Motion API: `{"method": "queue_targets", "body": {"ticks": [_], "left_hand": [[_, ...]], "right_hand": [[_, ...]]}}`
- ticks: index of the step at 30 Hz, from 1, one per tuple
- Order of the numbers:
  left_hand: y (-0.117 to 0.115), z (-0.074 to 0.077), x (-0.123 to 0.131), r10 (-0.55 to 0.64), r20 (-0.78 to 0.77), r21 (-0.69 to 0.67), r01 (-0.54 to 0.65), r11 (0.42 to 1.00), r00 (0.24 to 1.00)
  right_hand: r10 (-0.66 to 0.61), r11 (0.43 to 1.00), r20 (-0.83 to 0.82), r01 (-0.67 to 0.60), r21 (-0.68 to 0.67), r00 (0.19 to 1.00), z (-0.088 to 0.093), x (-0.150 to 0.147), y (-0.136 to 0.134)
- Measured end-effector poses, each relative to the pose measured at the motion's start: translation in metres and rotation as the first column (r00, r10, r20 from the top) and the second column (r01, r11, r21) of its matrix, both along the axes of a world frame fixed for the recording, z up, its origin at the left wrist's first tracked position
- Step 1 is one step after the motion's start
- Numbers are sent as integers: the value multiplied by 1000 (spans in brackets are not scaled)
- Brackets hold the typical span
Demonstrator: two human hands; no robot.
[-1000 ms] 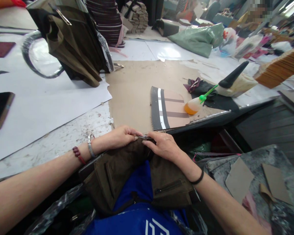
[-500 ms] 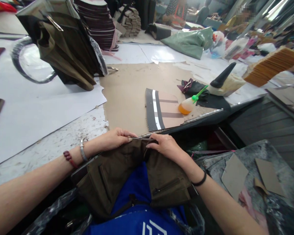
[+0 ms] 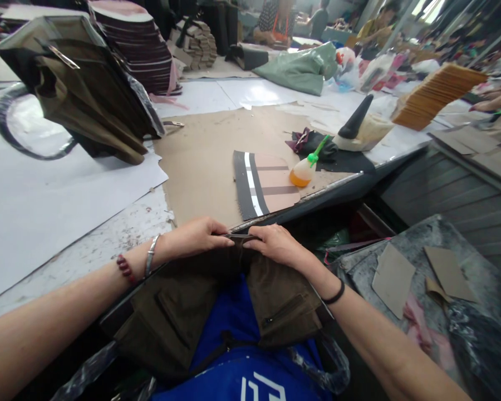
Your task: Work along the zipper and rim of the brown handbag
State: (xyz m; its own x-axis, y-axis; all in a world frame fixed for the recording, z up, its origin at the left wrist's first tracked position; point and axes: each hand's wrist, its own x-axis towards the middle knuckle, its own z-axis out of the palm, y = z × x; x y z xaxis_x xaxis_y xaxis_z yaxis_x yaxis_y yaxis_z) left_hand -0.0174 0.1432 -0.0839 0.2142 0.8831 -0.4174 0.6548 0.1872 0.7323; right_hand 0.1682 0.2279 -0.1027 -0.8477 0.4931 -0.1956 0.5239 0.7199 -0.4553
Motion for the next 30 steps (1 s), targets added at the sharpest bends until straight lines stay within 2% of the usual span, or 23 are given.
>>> {"method": "queue_targets", "body": {"ticks": [8,13,15,17,19,20,22,24,26,27,29,30], "left_hand": [[-3,-5,0,-82,24,-66,84,994,996],[-4,-6,3,-68,37,-73,70,995,997],[-2,-8,4,-23,33,-77,26,997,999],[0,-11,4,31,46,-67,-28,997,998],[1,-14,3,79,77,-73,-74,995,994],[1,-15,2,98,101,-91,-89,992,990],[2,-19,0,139,163,-150,-115,982,977],[1,-22,-1,189,222,-206,-143,968,957],[1,-24,-1,236,262,-257,-168,952,936],[0,-25,-1,255,279,-282,-175,943,926],[0,-25,-1,282,305,-324,-179,929,910],[0,-24,-1,287,310,-332,-179,926,906]], "right_hand": [[112,972,-121,-134,-193,986,4,16,-1],[119,971,-102,-137,-195,988,-8,11,8],[71,989,-89,-82,-120,993,-10,8,11],[-12,996,-102,21,84,995,-6,8,5],[-84,944,-120,118,310,989,6,13,-14],[-106,920,-112,140,367,988,12,17,-28],[-124,945,-39,130,301,991,22,23,-61],[-153,983,63,145,108,986,22,22,-93],[-243,969,128,247,-14,962,10,13,-113],[-312,947,139,319,-29,940,1,6,-118],[-456,888,121,460,1,882,-21,-10,-118],[-485,874,105,485,31,868,-31,-17,-114]]}}
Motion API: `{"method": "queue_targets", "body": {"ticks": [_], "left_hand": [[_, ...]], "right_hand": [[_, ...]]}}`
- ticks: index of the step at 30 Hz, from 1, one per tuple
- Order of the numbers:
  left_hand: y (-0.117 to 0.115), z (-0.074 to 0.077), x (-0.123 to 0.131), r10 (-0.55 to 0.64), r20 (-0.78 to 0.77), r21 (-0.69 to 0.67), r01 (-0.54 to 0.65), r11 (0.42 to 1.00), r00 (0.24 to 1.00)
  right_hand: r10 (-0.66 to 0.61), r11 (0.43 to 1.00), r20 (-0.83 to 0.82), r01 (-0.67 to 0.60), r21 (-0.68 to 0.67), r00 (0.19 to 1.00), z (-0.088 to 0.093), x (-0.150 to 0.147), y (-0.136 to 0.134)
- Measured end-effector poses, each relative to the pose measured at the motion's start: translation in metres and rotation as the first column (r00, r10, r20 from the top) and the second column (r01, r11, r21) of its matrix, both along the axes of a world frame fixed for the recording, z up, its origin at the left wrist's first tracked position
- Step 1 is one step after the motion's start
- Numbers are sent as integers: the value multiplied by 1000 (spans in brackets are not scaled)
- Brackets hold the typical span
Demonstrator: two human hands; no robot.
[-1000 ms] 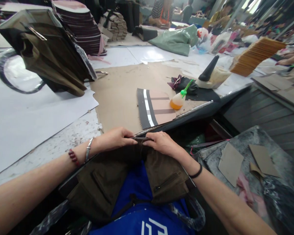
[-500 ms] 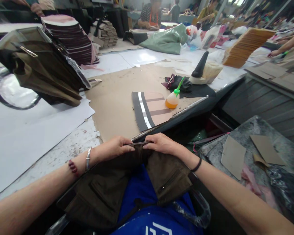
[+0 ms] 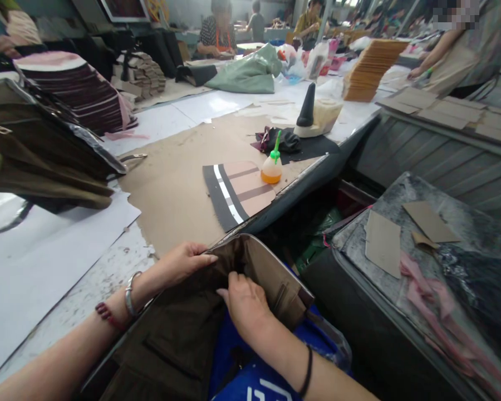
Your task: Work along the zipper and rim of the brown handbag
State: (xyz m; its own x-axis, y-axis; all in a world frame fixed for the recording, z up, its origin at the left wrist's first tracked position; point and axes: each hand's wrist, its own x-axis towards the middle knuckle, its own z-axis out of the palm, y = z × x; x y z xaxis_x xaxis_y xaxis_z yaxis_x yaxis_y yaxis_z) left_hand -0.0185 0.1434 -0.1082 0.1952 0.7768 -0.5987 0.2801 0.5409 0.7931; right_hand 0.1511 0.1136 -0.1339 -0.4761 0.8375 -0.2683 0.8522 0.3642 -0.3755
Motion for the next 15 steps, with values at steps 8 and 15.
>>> {"method": "queue_targets", "body": {"ticks": [8,15], "left_hand": [[0,6,-2,-41,-74,44,44,998,996],[3,7,-1,-61,-101,52,66,996,993]], "right_hand": [[265,949,-91,-243,203,960,-28,-7,23],[313,936,-79,-293,195,947,-30,-7,27]]}}
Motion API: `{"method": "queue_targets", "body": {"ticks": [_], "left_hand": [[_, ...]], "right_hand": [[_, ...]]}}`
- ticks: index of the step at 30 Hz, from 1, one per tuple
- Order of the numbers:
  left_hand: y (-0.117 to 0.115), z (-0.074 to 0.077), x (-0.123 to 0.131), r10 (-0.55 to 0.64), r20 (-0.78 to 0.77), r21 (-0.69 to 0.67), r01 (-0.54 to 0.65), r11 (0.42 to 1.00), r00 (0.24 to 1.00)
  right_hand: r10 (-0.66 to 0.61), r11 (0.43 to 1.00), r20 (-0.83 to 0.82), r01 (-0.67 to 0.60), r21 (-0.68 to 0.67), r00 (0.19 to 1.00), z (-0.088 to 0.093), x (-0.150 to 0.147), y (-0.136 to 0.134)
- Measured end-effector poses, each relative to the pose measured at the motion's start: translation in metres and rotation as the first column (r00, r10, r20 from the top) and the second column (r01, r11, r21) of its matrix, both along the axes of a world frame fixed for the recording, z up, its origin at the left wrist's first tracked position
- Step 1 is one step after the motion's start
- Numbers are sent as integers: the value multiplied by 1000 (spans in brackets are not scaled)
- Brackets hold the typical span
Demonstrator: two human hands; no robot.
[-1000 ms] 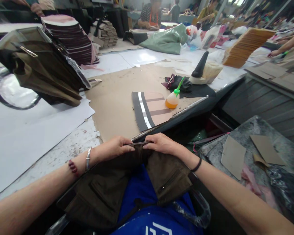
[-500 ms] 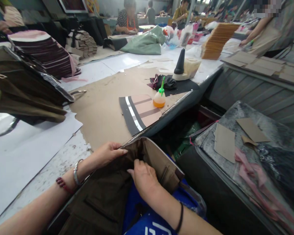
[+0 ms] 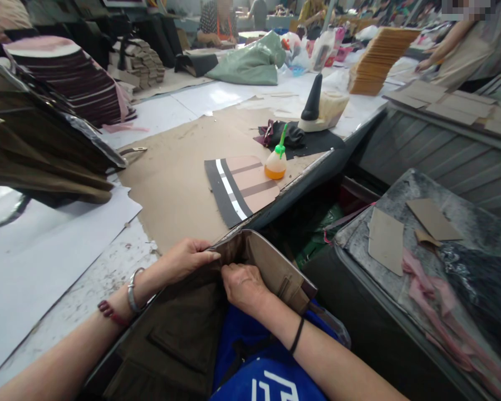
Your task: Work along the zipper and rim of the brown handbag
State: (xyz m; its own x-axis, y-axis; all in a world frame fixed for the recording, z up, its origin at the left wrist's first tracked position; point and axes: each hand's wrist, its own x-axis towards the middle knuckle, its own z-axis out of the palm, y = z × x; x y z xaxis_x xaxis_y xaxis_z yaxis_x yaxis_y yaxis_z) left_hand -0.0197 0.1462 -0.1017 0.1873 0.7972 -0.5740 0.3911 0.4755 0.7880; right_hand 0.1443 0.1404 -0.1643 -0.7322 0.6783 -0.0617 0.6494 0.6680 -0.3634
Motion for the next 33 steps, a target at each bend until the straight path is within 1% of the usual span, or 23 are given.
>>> {"method": "queue_targets", "body": {"ticks": [2,7,12,16,22,25,27,29,30,31,33], "left_hand": [[0,-2,0,8,23,-10,-8,1000,1000],[0,-5,-2,2,39,15,-3,1000,999],[-1,-5,-1,5,40,20,-6,1000,999],[0,-4,0,-42,-19,76,43,996,999],[0,-3,1,-96,-165,139,120,983,982],[0,-4,0,-110,-242,175,155,972,964],[1,-5,0,-95,-250,176,142,974,964],[1,-7,-2,-79,-233,164,120,979,969],[1,-7,-2,-76,-225,161,114,980,971],[2,-7,-2,-77,-221,161,114,980,972],[2,-7,-3,-82,-216,164,119,979,973]], "right_hand": [[5,1000,-11,-5,4,1000,-1,-1,1],[12,1000,-5,-13,-9,1000,0,-1,3],[18,1000,6,-18,-21,1000,0,0,3],[25,999,15,-24,-30,1000,1,-1,3],[41,998,33,-39,-58,999,1,-4,4],[71,996,64,-67,-59,995,-5,2,2],[101,994,75,-97,-56,992,-7,11,1],[97,995,14,-97,7,995,-2,22,4],[75,995,-47,-71,71,996,3,27,7],[42,989,-118,-25,147,992,10,30,12],[-52,951,-240,122,283,969,25,32,26]]}}
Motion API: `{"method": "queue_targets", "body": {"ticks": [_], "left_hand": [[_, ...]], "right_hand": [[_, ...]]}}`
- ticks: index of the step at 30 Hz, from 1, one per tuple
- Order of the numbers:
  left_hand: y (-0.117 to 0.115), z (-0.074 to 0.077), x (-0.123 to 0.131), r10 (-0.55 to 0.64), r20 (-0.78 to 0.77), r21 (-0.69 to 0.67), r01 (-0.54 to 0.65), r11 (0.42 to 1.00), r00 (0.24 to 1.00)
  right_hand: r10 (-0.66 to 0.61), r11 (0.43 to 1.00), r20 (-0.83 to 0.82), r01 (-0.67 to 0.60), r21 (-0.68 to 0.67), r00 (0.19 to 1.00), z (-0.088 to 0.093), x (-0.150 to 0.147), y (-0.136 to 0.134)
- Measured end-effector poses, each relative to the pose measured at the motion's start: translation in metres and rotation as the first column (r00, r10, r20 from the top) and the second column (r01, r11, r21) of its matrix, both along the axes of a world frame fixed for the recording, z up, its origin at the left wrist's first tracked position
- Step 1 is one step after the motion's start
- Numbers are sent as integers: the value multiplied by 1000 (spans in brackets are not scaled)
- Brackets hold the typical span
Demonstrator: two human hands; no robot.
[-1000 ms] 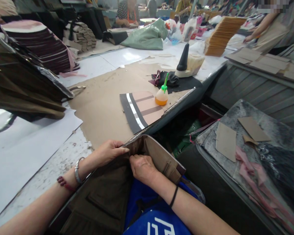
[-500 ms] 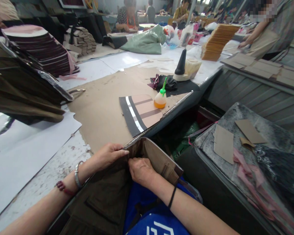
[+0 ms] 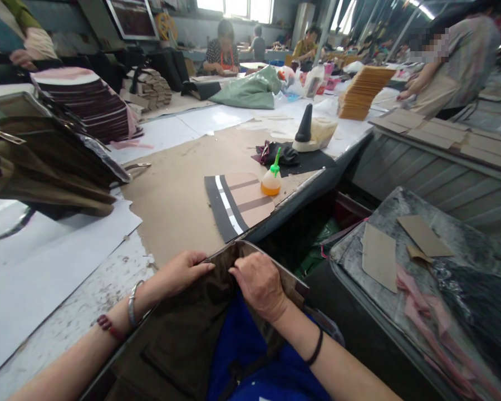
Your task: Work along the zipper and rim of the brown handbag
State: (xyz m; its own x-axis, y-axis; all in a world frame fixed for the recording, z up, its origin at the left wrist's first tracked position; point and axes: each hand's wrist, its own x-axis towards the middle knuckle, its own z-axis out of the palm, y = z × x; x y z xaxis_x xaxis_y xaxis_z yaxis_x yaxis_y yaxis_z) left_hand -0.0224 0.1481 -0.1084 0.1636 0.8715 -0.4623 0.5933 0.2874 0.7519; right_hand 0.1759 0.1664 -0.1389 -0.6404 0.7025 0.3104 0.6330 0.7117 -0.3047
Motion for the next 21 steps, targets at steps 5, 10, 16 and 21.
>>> {"method": "queue_targets", "body": {"ticks": [5,10,16,21], "left_hand": [[-2,5,-1,-6,17,6,6,1000,1000],[-4,11,-5,-13,-66,44,16,999,998],[-2,16,-3,-28,-176,68,41,997,984],[-4,16,-1,-11,-153,83,24,996,988]], "right_hand": [[-167,984,169,174,-29,971,19,-10,34],[20,972,75,-2,-234,997,13,3,46],[182,869,-253,-276,-410,950,6,20,60],[194,814,-281,-315,-488,940,9,19,63]]}}
